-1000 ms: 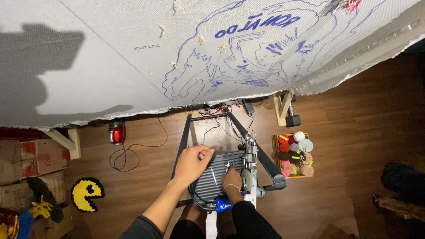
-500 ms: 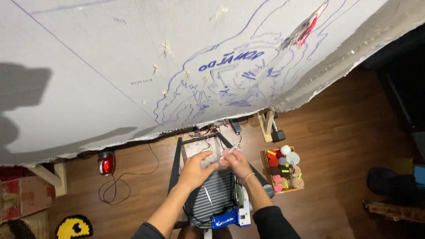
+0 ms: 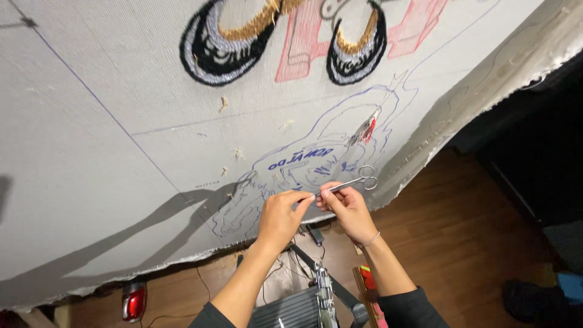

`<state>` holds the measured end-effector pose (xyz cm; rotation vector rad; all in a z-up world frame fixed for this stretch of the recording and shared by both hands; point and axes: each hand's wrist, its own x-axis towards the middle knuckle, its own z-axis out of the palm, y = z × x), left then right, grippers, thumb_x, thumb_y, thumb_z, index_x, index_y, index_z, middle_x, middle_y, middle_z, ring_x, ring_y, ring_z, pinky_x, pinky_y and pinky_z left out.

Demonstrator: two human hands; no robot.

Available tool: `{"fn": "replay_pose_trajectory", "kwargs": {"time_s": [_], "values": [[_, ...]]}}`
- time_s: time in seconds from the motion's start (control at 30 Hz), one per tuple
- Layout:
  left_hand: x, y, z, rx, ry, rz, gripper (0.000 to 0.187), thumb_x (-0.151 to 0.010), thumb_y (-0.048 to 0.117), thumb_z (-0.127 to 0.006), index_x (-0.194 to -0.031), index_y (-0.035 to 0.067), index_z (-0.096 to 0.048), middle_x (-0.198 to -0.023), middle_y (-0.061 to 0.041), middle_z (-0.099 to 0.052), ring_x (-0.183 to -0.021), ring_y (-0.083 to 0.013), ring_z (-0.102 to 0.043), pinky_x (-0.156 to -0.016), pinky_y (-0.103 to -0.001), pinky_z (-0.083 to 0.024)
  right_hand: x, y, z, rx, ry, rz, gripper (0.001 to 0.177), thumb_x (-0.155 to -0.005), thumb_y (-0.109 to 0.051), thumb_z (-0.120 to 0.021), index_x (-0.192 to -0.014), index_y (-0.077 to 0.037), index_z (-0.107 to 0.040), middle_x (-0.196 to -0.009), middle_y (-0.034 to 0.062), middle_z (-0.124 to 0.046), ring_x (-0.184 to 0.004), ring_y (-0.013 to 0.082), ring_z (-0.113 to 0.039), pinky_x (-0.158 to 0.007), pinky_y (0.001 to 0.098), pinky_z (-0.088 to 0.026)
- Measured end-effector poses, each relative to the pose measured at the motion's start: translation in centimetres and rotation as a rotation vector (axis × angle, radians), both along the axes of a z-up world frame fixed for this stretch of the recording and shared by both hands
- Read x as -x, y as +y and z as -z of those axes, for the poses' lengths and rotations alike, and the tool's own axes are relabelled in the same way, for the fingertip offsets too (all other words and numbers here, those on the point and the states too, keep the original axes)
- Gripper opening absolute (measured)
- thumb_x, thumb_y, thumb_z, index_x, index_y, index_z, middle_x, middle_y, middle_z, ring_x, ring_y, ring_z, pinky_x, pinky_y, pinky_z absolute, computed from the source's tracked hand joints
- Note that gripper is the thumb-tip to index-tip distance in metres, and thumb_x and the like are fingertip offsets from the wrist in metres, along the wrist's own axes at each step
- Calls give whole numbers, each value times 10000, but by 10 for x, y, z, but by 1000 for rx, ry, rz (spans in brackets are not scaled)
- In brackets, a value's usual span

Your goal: The person uses tweezers and scissors to trim and refine threads on a large tufted rug or embroidery piece.

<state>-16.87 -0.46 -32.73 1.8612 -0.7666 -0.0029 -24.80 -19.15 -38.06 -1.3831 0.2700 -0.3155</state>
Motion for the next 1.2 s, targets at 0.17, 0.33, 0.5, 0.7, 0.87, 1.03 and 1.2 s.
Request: {"fn": "replay_pose_trajectory", "kwargs": {"time_s": [0.17,0.33,0.5,0.7,0.87,1.03,1.2], "values": [[-31,1,-66,127,-182,16,159,-862,202,-766,-948,71,-797,-923,-107,-780,-834,-302,-743,-727,-374,-572,-29,-1,-94,168,-132,-66,224,-1010,-156,-632,-1164,5,-651,-978,65,-719,-888,134,-687,-809,298,-570],[-67,-2,-148,231,-342,-35,164,-845,230,-791,-919,85,-799,-900,-77,-785,-813,-265,-747,-711,-362,-567,-69,-3,-191,241,-256,-109,256,-1014,-203,-571,-1186,-33,-656,-995,40,-737,-920,112,-684,-829,288,-560],[-96,-3,-224,326,-658,-119,165,-864,250,-789,-898,88,-785,-882,-64,-766,-832,-257,-719,-748,-372,-544,-98,-7,-277,557,-498,-93,180,-1033,-125,-621,-1166,-10,-659,-1032,41,-697,-953,87,-635,-870,263,-524],[-124,3,-296,260,-1002,-329,240,-909,335,-795,-1063,155,-751,-1088,-15,-730,-1144,-253,-616,-1077,-471,-403,-121,5,-357,612,-749,41,137,-1028,-90,-630,-1146,-21,-630,-1050,32,-732,-1022,105,-690,-919,243,-542],[-159,6,-336,182,-1236,-494,564,-911,443,-809,-1375,186,-618,-1469,-43,-522,-1479,-294,-358,-1284,-558,-150,-132,13,-389,881,-942,309,150,-1040,-67,-668,-1174,-13,-627,-1068,67,-719,-1031,132,-691,-923,252,-552],[-182,2,-341,39,-1320,-478,694,-902,517,-799,-1482,223,-557,-1627,-87,-377,-1562,-316,-213,-1292,-585,-62,-152,20,-394,1038,-1087,398,129,-1026,-37,-674,-1154,-21,-667,-1151,111,-716,-1064,146,-708,-931,256,-573],[-182,-1,-340,-35,-1319,-502,702,-888,542,-785,-1496,275,-557,-1659,-67,-345,-1575,-311,-167,-1284,-608,-53,-169,21,-392,1285,-1133,570,138,-975,-43,-715,-1110,-59,-688,-1074,89,-759,-1243,278,-675,-1181,500,-372]]}}
